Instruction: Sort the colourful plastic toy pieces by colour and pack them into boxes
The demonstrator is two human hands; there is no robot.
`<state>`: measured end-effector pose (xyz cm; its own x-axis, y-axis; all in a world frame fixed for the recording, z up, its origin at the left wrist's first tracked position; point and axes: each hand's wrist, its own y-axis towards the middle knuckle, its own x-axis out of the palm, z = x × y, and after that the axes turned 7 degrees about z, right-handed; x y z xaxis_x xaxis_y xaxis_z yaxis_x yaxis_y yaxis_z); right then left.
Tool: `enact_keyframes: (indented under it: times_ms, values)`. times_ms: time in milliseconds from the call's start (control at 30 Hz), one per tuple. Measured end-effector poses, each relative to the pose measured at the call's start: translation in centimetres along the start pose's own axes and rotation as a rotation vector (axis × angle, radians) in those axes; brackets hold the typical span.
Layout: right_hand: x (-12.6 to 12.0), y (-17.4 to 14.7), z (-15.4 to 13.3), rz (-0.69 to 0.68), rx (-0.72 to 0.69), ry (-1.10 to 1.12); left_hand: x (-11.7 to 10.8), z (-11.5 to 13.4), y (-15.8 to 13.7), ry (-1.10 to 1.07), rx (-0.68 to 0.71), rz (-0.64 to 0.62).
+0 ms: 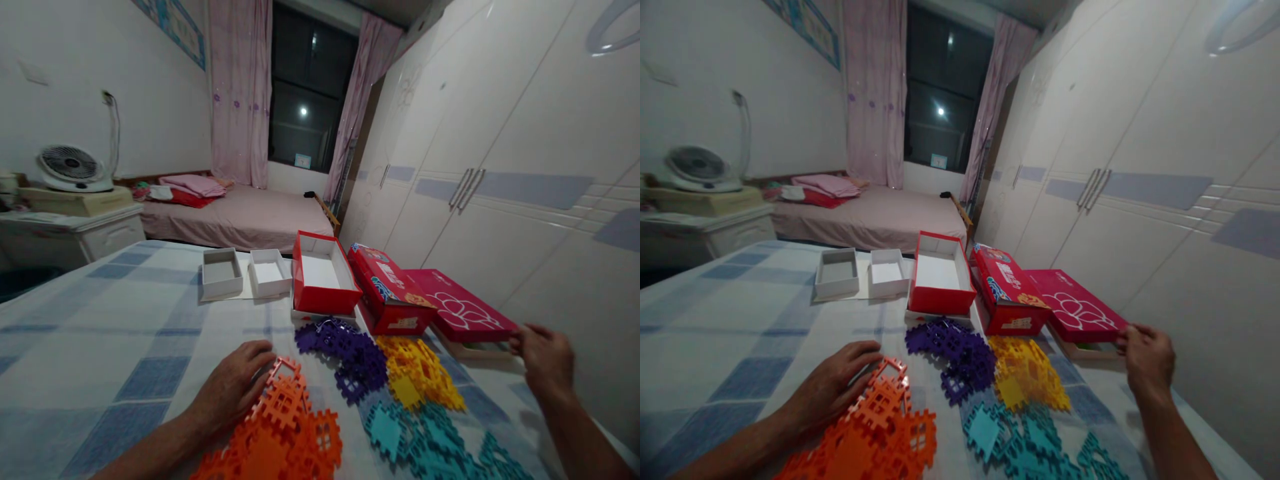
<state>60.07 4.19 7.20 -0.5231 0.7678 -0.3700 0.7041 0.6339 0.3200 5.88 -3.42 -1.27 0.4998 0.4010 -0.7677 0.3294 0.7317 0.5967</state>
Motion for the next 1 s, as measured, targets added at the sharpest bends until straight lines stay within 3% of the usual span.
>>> enact_keyframes:
  times_ms: [33,133,233,333,467,600,700,767,900,1000]
  values:
    - [0.5,-0.9,-2.4,0.054,-0.115,-0.032,0.0,-0.1,0.0,-0.004,-0.001,-0.002]
    - [3.5,-4.4,-8.3,-0.345,-0.449,-0.155,0.1,-0.2,-0.1,-0.017,-0.005,0.006]
    - [7.2,-7.4,-11.0,-0.617,-0.839,-0.331,0.3,-0.2,-0.2,-0.023,-0.008,0.018]
    - [9.9,-8.9,-11.7,-0.584,-1.081,-0.583,0.5,-0.4,-0.3,-0.010,0.004,0.030]
    - [11.1,-9.3,-12.3,-0.410,-1.175,-0.797,0.7,-0.8,-0.4,0.019,0.038,0.048]
    - [10.8,-8.9,-12.5,-0.382,-1.242,-0.877,0.7,-0.9,-0.3,0.027,0.064,0.075]
    - [10.5,-8.2,-12.5,-0.339,-1.199,-0.867,0.6,-0.9,-0.2,0.019,0.069,0.082]
    - [10.0,-7.1,-12.8,-0.212,-1.063,-0.798,0.5,-0.9,-0.2,0.011,0.059,0.081]
    - [8.3,-3.0,-13.1,0.114,-0.639,-0.630,0.8,-1.2,-0.4,0.001,0.029,0.075]
    - [6.7,0.3,-11.7,0.227,-0.294,-0.556,1.0,-1.6,-0.5,0.011,0.030,0.060]
